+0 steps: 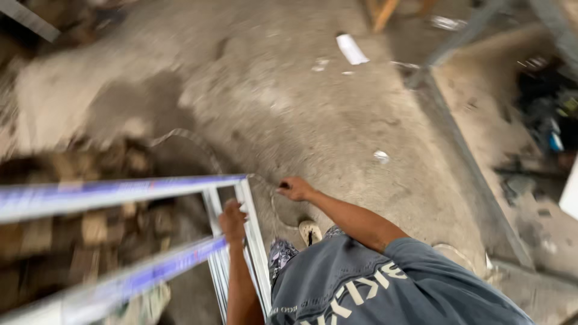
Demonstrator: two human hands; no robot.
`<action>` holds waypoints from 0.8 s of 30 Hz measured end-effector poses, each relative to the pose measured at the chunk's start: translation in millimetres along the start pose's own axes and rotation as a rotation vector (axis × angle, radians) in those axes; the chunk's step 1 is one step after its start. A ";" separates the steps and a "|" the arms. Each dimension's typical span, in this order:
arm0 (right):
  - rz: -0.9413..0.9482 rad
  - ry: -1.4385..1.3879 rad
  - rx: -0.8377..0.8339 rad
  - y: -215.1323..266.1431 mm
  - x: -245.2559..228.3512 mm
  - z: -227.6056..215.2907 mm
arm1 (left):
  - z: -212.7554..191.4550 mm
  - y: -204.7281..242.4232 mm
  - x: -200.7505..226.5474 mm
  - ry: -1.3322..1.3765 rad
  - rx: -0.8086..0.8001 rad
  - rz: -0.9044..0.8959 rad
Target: The person retrieves a long aluminum window frame from a stack and places it on a workbench. They then unpack a metal hardware component from a plastic bag and use a screwdriver to tighten screws on the component. Finally, they attach the hardware to the aluminum frame and secure it.
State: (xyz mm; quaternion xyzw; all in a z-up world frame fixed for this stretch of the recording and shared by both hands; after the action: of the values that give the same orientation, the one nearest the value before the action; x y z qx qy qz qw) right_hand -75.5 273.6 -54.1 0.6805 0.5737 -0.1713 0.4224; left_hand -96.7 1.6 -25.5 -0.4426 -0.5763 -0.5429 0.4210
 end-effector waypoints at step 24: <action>1.230 -0.765 0.958 116.2 242.0 -306.2 | 496.2 -502.8 202.2 -0.851 -0.612 0.262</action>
State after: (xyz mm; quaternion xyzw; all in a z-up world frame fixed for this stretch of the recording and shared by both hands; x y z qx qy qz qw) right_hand 23.6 665.6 -4.8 0.8700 -0.2114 -0.3528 0.2717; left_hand -636.6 498.3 14.8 -0.7941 -0.4515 -0.4015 0.0664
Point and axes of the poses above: each hand's wrist, its own y-axis away from the middle knuckle, its own z-axis out of the palm, x = y × z, the point moved 10 cm from there along -y, towards the middle knuckle, and after that the axes turned 2 degrees about x, right-handed, at the moved point
